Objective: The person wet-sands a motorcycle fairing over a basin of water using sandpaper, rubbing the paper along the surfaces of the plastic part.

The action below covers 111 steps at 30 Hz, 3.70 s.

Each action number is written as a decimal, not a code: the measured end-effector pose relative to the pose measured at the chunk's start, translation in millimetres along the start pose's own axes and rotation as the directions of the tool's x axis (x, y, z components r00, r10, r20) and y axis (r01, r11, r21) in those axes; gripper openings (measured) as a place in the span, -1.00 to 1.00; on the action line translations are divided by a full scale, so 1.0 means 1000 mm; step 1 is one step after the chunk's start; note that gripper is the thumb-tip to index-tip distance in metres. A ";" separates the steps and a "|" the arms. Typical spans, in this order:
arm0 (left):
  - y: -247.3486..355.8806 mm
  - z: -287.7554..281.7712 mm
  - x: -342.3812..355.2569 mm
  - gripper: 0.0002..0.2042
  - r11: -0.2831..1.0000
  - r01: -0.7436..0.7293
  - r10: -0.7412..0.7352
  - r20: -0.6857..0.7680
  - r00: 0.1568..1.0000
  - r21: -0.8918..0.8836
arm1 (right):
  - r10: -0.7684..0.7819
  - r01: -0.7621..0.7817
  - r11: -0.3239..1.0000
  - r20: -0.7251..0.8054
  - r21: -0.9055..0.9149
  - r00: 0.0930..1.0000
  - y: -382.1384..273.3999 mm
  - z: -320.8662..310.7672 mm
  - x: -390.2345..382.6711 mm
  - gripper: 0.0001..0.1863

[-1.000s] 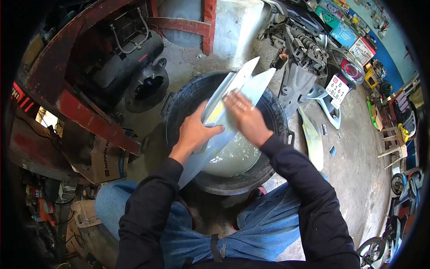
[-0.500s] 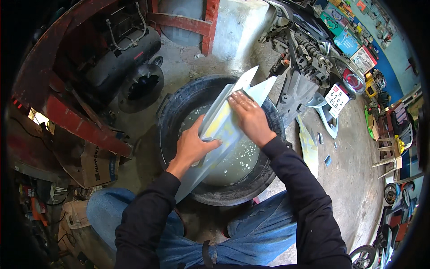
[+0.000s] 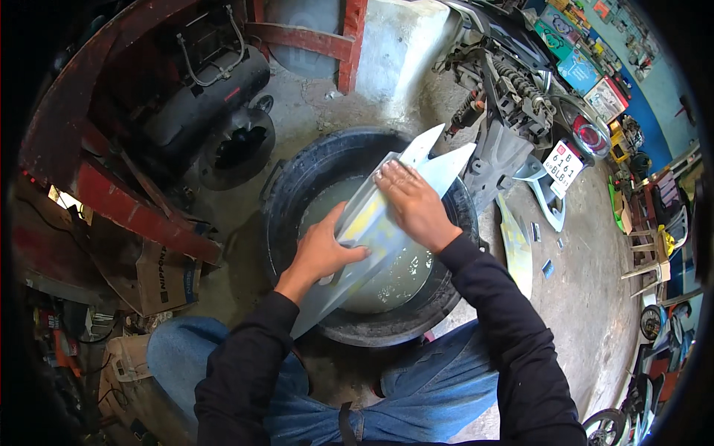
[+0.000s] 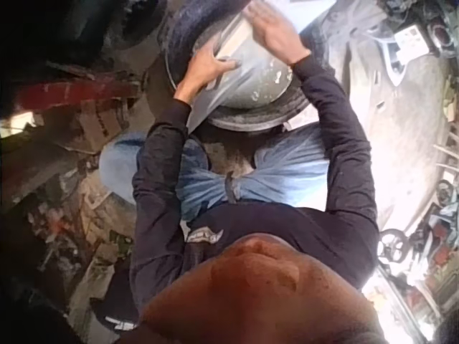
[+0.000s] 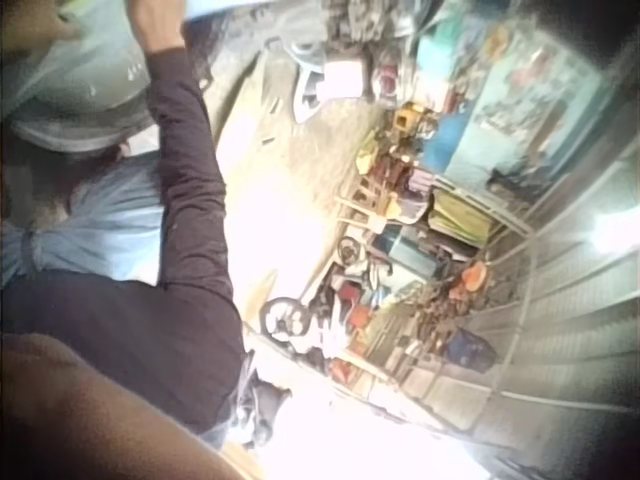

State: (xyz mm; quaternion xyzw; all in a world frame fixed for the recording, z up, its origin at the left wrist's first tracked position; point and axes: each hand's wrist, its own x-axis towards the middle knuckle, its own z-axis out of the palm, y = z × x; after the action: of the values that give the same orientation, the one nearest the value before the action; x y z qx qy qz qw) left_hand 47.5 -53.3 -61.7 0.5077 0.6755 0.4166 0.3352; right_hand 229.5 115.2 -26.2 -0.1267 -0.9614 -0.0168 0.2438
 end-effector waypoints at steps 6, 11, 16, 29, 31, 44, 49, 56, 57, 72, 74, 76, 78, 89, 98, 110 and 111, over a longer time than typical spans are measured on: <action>-0.009 -0.001 -0.002 0.00 0.999 0.025 -0.025 0.002 1.000 -0.027 | -0.160 0.158 0.983 0.011 0.095 0.987 -0.021 0.008 -0.015 -0.40; -0.002 -0.004 -0.004 0.00 0.999 0.033 -0.033 -0.016 0.999 0.035 | -0.088 0.085 0.993 0.031 0.081 0.996 -0.047 0.016 -0.029 -0.38; -0.002 0.003 -0.004 0.01 0.994 0.052 -0.046 -0.074 0.996 0.093 | 0.077 -0.077 0.997 0.037 0.001 0.996 -0.006 0.004 -0.001 -0.36; 0.007 -0.004 -0.002 0.00 0.993 0.088 -0.085 -0.041 0.996 0.080 | -0.068 0.068 0.998 -0.015 0.008 0.998 -0.025 0.016 -0.020 -0.38; -0.001 0.003 -0.001 -0.01 0.997 0.043 -0.040 -0.052 0.998 0.067 | 0.040 -0.040 0.999 0.001 -0.036 0.999 0.001 0.008 -0.008 -0.36; 0.007 0.000 -0.001 -0.03 0.991 0.093 -0.089 -0.052 0.995 0.094 | -0.149 0.150 0.988 -0.046 0.023 0.988 -0.044 0.022 -0.031 -0.46; 0.003 0.004 -0.005 -0.02 0.989 0.095 -0.087 -0.068 0.994 0.116 | 0.017 -0.019 0.998 -0.035 -0.059 0.999 -0.012 0.007 -0.014 -0.43; 0.006 0.007 0.000 -0.02 0.985 0.095 -0.084 -0.081 0.993 0.141 | 0.131 -0.132 0.989 -0.008 -0.067 0.991 -0.004 0.003 -0.017 -0.39; 0.007 0.004 -0.002 -0.02 0.985 0.097 -0.086 -0.081 0.993 0.143 | 0.060 -0.060 0.998 -0.025 -0.009 0.998 -0.018 0.013 -0.028 -0.39; 0.000 0.005 -0.004 -0.03 0.994 0.082 -0.079 -0.039 0.996 0.079 | 0.113 -0.111 0.992 0.020 -0.055 0.993 -0.013 0.003 -0.012 -0.35; 0.007 -0.001 -0.002 -0.02 0.994 0.077 -0.076 -0.018 0.997 0.075 | -0.003 0.003 1.000 -0.035 -0.003 0.999 -0.035 0.017 -0.031 -0.35; 0.005 -0.003 -0.003 -0.02 0.992 0.088 -0.087 -0.023 0.996 0.087 | -0.078 0.079 0.995 -0.004 0.053 0.997 -0.042 0.016 -0.029 -0.37; 0.004 -0.002 -0.003 -0.02 0.990 0.103 -0.101 -0.019 0.995 0.094 | -0.006 0.007 0.996 -0.017 0.092 1.000 -0.017 0.009 -0.016 -0.39; 0.010 -0.004 0.001 0.04 0.989 0.105 -0.111 0.055 0.992 0.103 | 0.041 -0.040 0.995 0.005 -0.088 0.999 0.000 0.002 -0.022 -0.31; -0.002 -0.006 0.000 0.02 0.995 0.073 -0.076 0.035 0.997 0.068 | -0.035 0.035 0.999 0.017 -0.033 0.999 -0.021 0.008 -0.026 -0.35; 0.009 0.001 0.000 0.03 0.985 0.100 -0.104 0.020 0.994 0.140 | 0.095 -0.096 0.991 -0.016 -0.092 0.995 0.003 -0.001 -0.012 -0.41; 0.010 0.001 0.003 0.05 0.978 0.117 -0.122 0.021 0.992 0.174 | 0.136 -0.139 0.981 -0.031 -0.138 0.990 0.009 -0.002 -0.008 -0.42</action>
State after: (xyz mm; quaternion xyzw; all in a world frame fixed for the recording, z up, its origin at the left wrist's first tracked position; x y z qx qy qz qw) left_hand 51.3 -48.9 -53.4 0.4997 0.7329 0.3278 0.3250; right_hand 239.3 122.1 -28.5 -0.2094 -0.9441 -0.0687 0.2451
